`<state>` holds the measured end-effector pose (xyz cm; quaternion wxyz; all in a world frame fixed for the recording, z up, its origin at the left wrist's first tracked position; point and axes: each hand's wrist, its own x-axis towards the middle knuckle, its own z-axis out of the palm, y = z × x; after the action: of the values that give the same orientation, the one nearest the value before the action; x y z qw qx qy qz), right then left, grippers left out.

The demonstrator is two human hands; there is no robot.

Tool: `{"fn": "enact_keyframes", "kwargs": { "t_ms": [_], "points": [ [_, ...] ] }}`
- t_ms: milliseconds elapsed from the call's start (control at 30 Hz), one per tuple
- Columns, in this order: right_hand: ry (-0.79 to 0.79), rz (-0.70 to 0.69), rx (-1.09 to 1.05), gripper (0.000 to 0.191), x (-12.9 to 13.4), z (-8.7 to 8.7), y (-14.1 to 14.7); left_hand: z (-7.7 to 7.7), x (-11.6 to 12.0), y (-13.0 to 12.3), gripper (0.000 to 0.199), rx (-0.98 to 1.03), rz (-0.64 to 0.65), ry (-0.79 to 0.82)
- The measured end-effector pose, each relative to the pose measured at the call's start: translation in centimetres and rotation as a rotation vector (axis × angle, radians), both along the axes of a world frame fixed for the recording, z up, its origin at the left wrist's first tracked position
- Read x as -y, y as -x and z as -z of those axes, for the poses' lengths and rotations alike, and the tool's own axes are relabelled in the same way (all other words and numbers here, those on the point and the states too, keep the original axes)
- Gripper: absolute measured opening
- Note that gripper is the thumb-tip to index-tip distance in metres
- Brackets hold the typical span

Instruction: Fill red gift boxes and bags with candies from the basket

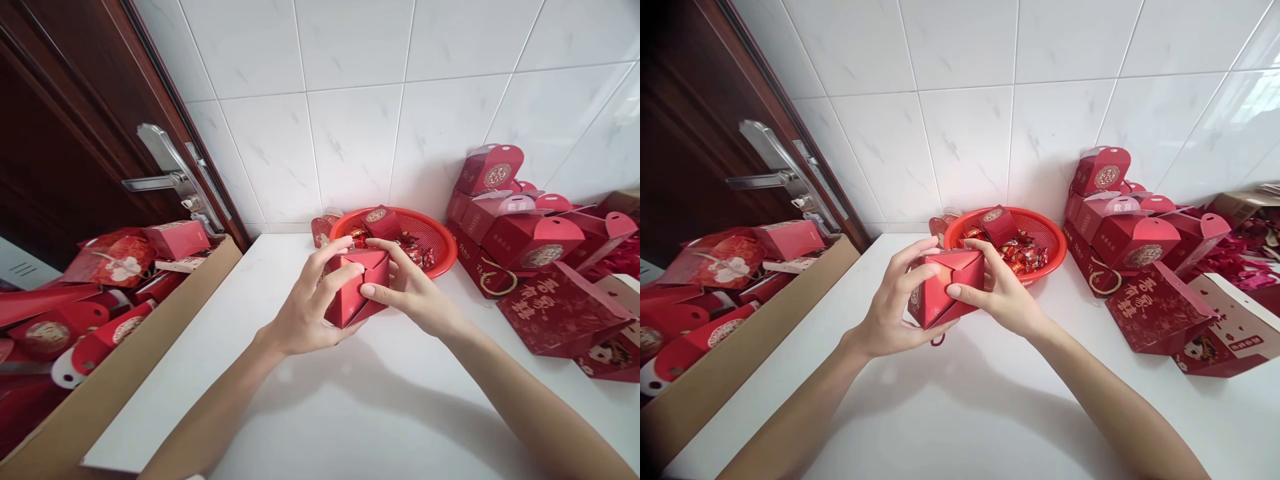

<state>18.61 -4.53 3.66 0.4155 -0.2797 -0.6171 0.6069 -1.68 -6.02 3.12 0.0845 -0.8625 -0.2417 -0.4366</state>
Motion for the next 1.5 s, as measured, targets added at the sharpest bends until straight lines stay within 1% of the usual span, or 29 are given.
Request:
{"fn": "enact_keyframes", "kwargs": {
  "t_ms": [167, 400, 600, 800, 1000, 1167, 1367, 1500],
  "points": [
    [-0.026, 0.020, 0.019, 0.075, 0.2, 0.0, 0.1, 0.3, -0.4, 0.0, 0.082, 0.020, -0.001, -0.061],
    [-0.086, 0.103, 0.052, 0.076, 0.3, 0.4, 0.4, 0.5, -0.6, 0.0, 0.094, 0.025, -0.009, -0.070],
    [-0.134, 0.171, 0.045, 0.070, 0.2, 1.2, 0.7, 0.6, -0.6, -0.3, 0.089, 0.028, -0.004, -0.091],
    [-0.190, 0.210, 0.044, 0.061, 0.4, 1.3, 0.8, 0.8, -0.7, -0.2, 0.083, 0.021, -0.025, -0.098],
    [-0.237, 0.225, 0.058, 0.055, 0.4, 1.4, 0.9, 0.9, -0.8, -0.4, 0.087, 0.039, -0.014, -0.115],
    [-0.270, 0.267, 0.109, 0.051, 0.3, 1.4, 0.9, 1.1, -0.8, -0.4, 0.090, 0.038, -0.031, -0.097],
    [-0.294, 0.303, 0.123, 0.049, 0.3, 1.4, 0.9, 1.1, -0.9, -0.5, 0.087, 0.053, 0.000, -0.115],
    [-0.309, 0.325, 0.147, 0.047, 0.3, 1.5, 0.9, 1.2, -0.8, -0.6, 0.088, 0.055, -0.008, -0.109]
  ]
}}
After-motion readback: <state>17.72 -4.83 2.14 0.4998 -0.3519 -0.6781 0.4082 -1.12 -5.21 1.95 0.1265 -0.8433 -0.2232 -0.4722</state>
